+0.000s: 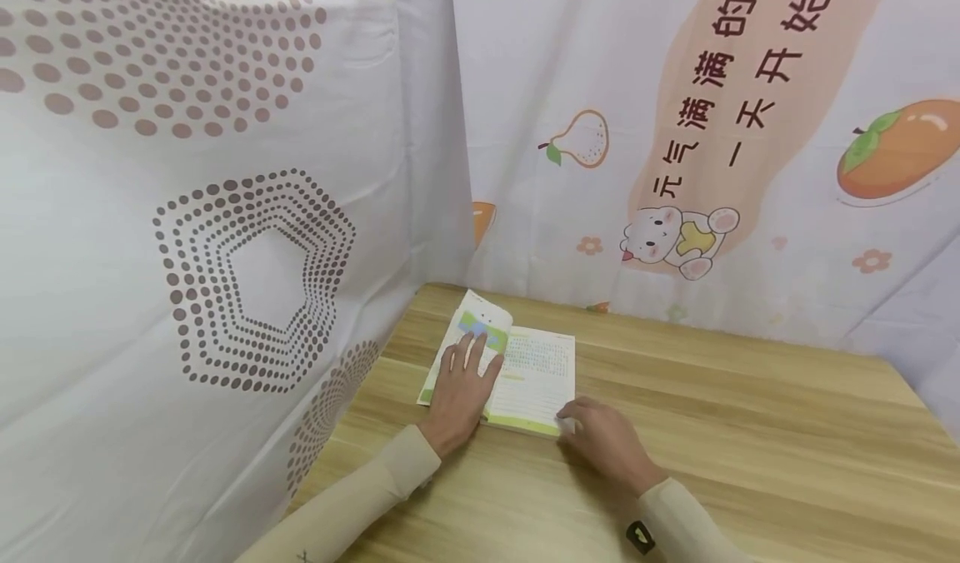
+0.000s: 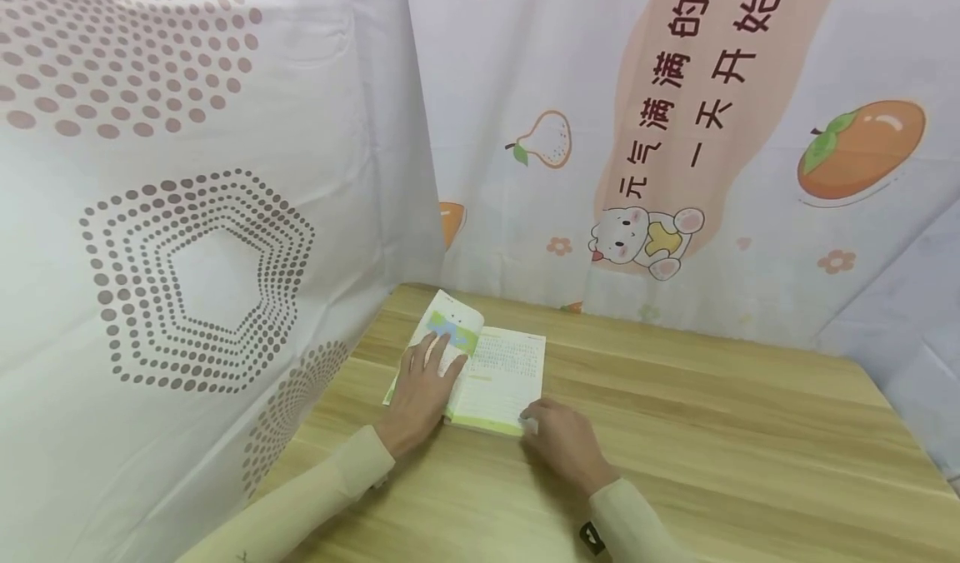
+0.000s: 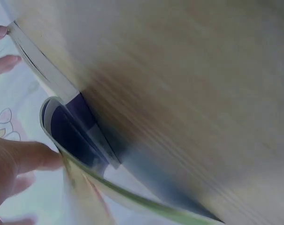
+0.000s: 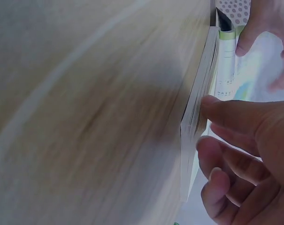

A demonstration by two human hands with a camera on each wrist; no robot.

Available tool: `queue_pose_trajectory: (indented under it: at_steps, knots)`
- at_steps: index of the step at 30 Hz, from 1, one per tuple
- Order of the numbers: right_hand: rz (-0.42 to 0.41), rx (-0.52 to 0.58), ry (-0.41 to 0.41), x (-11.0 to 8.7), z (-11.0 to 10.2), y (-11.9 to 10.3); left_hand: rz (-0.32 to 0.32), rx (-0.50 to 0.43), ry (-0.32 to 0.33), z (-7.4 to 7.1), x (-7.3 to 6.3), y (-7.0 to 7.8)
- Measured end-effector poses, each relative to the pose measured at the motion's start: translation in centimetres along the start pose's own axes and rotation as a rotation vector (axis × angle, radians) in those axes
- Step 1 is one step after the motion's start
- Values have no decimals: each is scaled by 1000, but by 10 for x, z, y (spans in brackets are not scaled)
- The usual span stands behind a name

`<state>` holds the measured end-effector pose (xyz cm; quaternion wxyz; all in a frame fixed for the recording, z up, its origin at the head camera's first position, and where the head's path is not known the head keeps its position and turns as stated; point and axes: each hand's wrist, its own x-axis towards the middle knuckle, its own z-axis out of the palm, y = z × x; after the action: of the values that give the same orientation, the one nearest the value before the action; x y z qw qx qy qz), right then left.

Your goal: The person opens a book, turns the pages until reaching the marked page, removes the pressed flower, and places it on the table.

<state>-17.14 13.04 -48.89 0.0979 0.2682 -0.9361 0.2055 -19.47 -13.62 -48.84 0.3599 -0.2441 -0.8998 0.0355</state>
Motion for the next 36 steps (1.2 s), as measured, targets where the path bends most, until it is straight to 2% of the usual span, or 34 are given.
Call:
queue_pose_trajectory:
  at_steps: [4,9,13,16,23,28,33,36]
  knots:
    - [-69,-35,9,-2,3,1,42,-32,-61,-3,-2,-1]
    - [-187,-110,56,-4,5,3,72,-66,-181,-4,-3,-1]
    - [-234,-179,81,-4,5,2,66,-116,-259,-7,-4,0]
    - [-249,-208,82,-4,4,0,51,-143,-295,-10,-6,0]
    - [-295,-277,132,-3,2,1,39,-191,-318,-13,-5,0]
    - [-327,-317,109,-2,3,1,61,-193,-302,-10,-7,-2]
    - [-344,-288,114,0,3,1,86,-196,-259,-8,-8,-2]
    - [-339,-234,125,0,2,1,82,-182,-254,-8,-8,-1]
